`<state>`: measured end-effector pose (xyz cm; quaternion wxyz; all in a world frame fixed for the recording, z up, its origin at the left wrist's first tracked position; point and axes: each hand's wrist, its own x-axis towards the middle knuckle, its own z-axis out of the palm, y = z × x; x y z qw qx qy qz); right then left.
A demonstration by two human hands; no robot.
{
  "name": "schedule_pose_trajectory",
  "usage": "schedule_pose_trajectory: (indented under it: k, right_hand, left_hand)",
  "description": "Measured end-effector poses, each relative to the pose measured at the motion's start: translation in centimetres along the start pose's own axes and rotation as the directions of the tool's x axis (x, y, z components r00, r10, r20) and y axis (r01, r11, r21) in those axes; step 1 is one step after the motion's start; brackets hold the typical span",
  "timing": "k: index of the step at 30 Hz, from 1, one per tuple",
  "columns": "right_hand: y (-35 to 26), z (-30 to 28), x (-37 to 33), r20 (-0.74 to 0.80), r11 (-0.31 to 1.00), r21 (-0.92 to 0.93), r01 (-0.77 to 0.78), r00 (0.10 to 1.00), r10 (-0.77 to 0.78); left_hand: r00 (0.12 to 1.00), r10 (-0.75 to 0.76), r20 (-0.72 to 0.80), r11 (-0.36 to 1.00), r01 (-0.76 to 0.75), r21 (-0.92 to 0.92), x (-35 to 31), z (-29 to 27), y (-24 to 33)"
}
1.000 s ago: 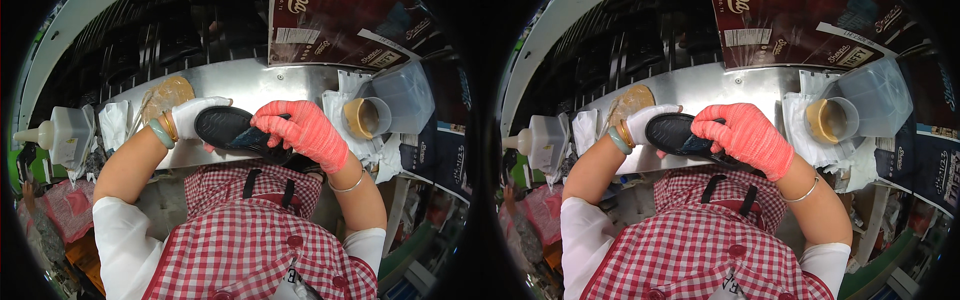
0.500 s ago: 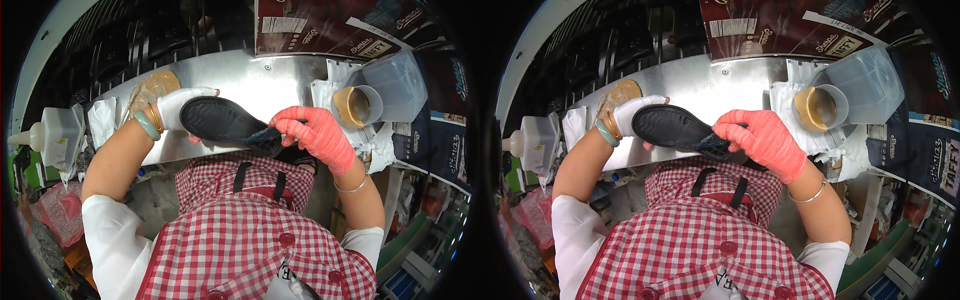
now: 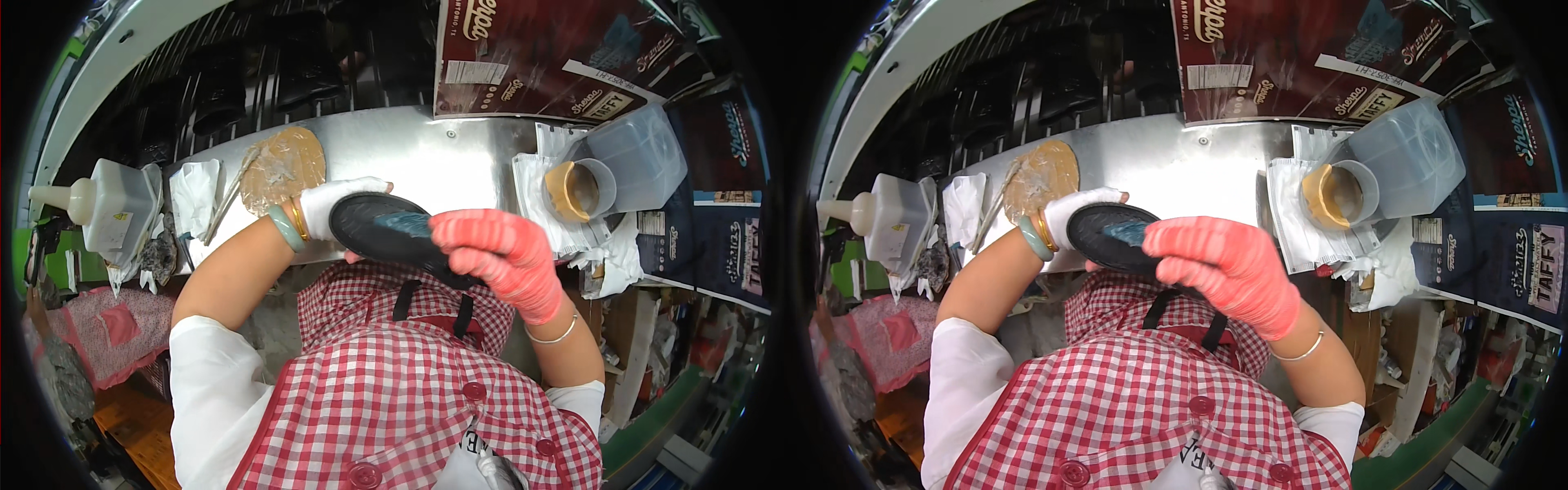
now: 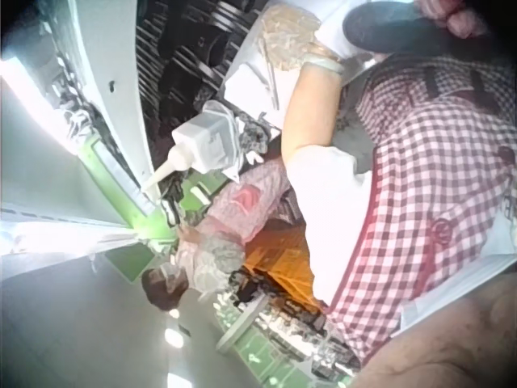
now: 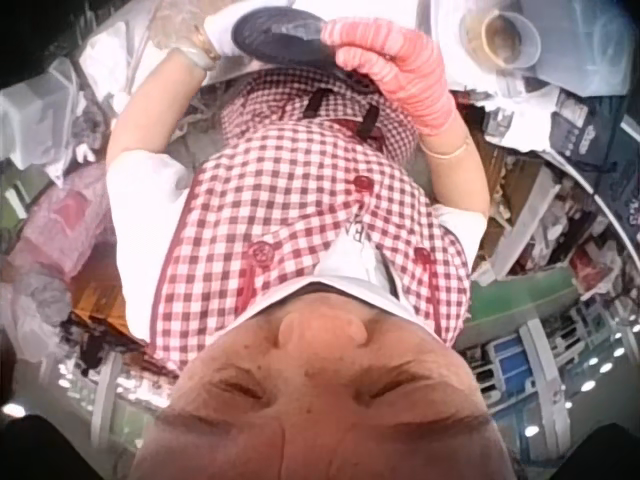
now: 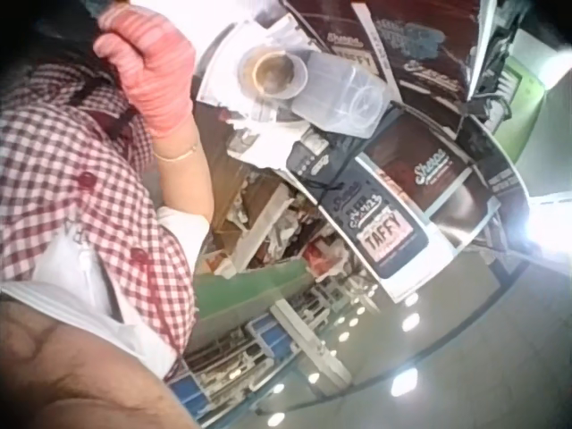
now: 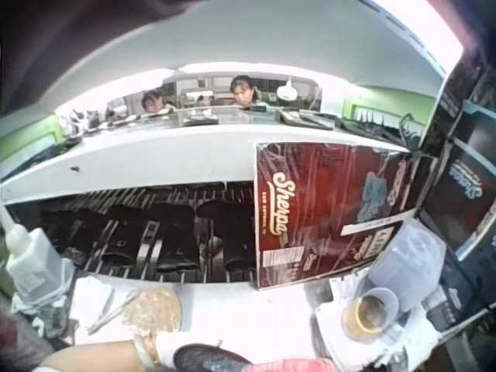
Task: The person scrubs the sole of a black slipper using a blue brush. They repeatedly dip the brush into a small container of liquid and scrub the textured bottom of the slipper held in their left hand. The person works at a metal counter in a commercial setting.
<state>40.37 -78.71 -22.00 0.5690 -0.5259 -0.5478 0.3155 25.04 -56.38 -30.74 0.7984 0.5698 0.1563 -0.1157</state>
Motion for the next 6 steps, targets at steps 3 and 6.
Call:
schedule_pose_trajectory:
  k: [3, 6]
  right_hand:
    - [0.0, 1.1, 0.6, 0.149, 0.973, -0.183, 0.138, 0.982, -0.112]
    - [-0.6, 1.8, 0.2, 0.212, 0.945, -0.279, 0.170, 0.971, -0.112]
  left_hand:
    - [0.903, -0.400, 0.158, 0.772, 0.425, -0.473, 0.0, 1.4, 1.3]
    - [0.885, -0.462, 0.061, 0.710, 0.410, -0.572, -1.7, 3.0, 2.7]
